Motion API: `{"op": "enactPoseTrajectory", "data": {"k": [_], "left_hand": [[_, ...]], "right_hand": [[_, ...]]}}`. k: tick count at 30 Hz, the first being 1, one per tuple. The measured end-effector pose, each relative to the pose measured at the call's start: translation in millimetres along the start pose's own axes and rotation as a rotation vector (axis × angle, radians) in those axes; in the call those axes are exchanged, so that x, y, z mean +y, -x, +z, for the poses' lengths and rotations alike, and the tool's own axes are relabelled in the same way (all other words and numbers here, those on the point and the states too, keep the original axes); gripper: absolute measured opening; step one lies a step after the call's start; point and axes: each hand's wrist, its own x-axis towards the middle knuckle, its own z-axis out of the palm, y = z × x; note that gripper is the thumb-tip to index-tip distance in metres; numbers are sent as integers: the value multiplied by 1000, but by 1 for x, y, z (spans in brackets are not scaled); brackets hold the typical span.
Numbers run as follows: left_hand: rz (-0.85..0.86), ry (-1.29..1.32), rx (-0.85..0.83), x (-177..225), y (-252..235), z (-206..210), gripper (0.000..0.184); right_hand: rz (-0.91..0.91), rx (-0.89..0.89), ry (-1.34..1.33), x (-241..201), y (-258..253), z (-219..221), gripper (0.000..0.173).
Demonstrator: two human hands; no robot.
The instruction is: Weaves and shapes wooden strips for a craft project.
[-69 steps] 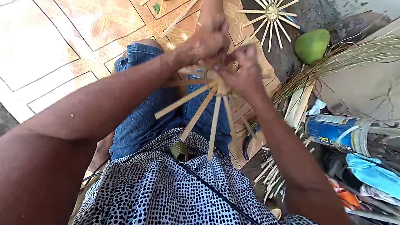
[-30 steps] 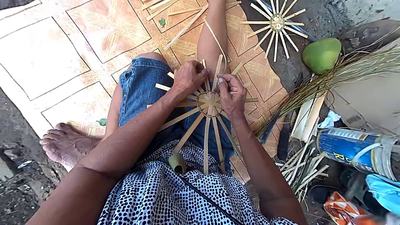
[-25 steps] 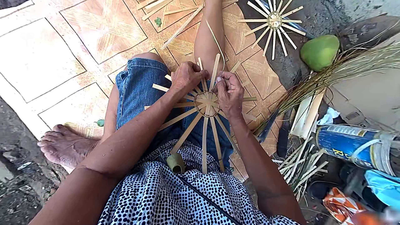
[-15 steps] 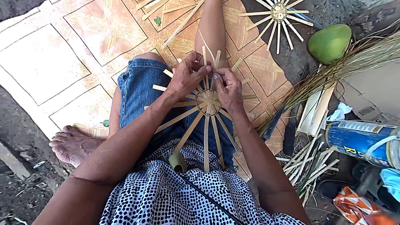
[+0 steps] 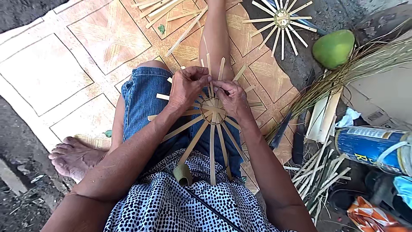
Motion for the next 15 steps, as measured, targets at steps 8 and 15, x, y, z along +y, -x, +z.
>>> {"op": "enactPoseTrajectory", "data": {"k": [8, 15], "left_hand": [[-35, -134, -175, 18, 8, -23, 25], [207, -341, -15, 11, 57, -4, 28]], "right_hand": [[8, -73, -34, 8, -5, -7, 27], [28, -62, -59, 8, -9, -2, 28]]}}
